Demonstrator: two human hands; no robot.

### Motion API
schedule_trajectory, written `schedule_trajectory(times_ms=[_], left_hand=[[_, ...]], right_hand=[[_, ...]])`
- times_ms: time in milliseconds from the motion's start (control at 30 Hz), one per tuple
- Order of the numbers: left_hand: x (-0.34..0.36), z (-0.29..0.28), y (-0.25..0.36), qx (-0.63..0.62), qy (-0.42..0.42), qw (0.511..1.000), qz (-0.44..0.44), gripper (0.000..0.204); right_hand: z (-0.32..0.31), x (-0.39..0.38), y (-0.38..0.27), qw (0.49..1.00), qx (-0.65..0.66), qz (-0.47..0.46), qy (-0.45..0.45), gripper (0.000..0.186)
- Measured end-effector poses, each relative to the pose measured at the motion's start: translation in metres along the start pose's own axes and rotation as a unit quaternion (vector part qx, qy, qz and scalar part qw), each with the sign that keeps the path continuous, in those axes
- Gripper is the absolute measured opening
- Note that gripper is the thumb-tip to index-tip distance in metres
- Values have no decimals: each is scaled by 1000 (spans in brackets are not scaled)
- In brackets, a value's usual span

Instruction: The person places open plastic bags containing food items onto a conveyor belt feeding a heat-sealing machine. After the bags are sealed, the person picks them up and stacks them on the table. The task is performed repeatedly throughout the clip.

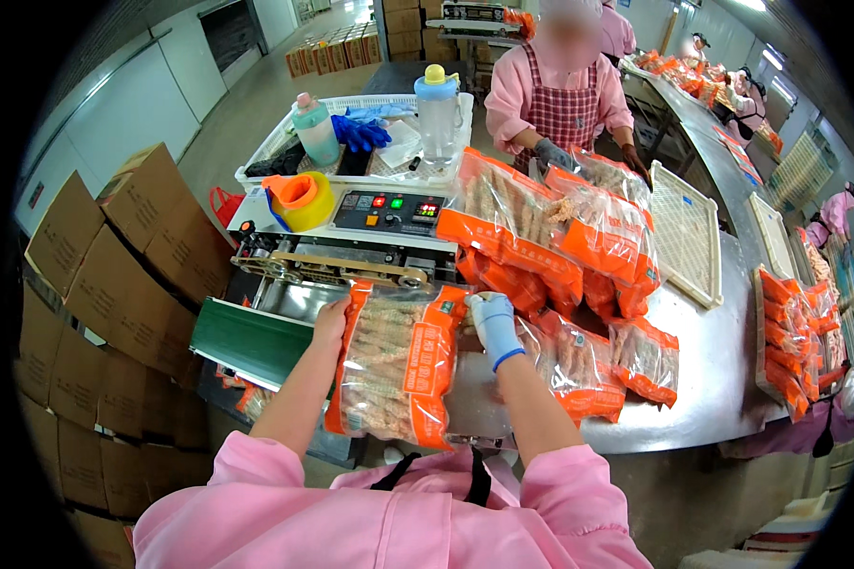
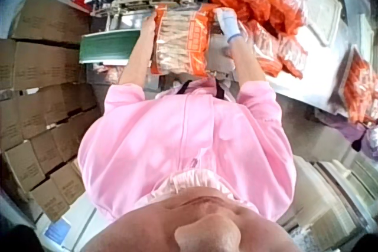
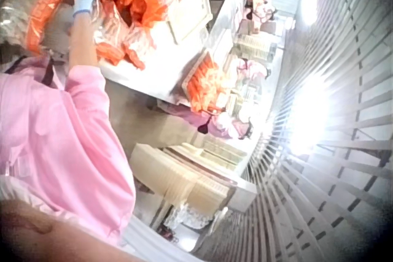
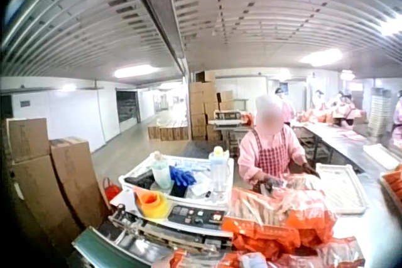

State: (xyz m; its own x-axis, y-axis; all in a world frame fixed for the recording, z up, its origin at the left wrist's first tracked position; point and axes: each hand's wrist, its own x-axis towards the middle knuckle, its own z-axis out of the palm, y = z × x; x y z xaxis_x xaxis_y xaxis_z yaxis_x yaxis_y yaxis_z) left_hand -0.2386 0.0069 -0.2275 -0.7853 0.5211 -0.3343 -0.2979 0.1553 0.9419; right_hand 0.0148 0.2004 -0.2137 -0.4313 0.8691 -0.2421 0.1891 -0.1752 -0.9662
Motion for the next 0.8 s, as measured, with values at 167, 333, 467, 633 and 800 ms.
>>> schedule_trajectory(times_ms=[167, 333, 467, 633, 800], left_hand=[[0, -39, 27, -2, -49, 999, -8, 35], [-53, -131, 51, 159, 93, 968, 171, 47], [-158, -129, 74, 77, 188, 928, 312, 49], [-179, -89, 81, 89, 172, 912, 362, 45], [-182, -18, 101, 66, 122, 928, 345, 45]], right_hand=[[22, -27, -48, 996, -2, 32, -85, 24], [-90, -107, -80, 917, -230, -286, 153, 16], [-221, -147, 8, 793, -303, -336, 409, 30], [-286, -132, 100, 760, -463, -247, 383, 31], [-335, -105, 82, 795, -443, -199, 363, 16]])
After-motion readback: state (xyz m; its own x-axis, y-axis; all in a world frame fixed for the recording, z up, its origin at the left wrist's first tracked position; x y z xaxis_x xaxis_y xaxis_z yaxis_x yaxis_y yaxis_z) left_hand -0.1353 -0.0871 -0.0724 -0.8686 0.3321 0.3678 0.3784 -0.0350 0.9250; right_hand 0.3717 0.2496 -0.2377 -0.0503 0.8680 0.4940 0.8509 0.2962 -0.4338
